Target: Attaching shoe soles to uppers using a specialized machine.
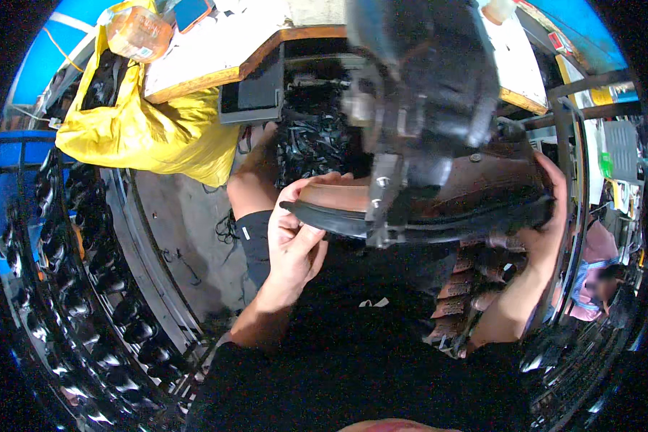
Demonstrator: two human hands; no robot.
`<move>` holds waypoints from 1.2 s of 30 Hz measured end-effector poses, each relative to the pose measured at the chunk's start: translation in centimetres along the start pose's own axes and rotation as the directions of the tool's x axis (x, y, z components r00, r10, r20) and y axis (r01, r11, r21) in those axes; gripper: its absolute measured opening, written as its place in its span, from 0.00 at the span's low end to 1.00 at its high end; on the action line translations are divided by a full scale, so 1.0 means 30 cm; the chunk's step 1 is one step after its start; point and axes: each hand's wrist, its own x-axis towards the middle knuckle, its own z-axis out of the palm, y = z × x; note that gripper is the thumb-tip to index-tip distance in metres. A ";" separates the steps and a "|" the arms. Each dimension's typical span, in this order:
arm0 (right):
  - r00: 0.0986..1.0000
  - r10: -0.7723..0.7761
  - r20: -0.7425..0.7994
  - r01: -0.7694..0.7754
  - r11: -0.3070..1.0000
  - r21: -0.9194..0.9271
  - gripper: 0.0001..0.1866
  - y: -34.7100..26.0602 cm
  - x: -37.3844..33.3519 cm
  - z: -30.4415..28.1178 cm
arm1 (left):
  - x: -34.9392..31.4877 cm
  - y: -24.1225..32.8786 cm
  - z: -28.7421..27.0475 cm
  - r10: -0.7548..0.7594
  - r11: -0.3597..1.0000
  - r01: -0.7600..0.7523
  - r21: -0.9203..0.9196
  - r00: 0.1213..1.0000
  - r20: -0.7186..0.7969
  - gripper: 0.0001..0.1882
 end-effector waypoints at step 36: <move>0.947 -0.186 0.261 0.219 0.970 -0.105 0.46 -0.332 0.039 0.318 | 0.155 0.282 0.168 -0.160 0.268 -0.545 0.795 0.788 0.595 0.44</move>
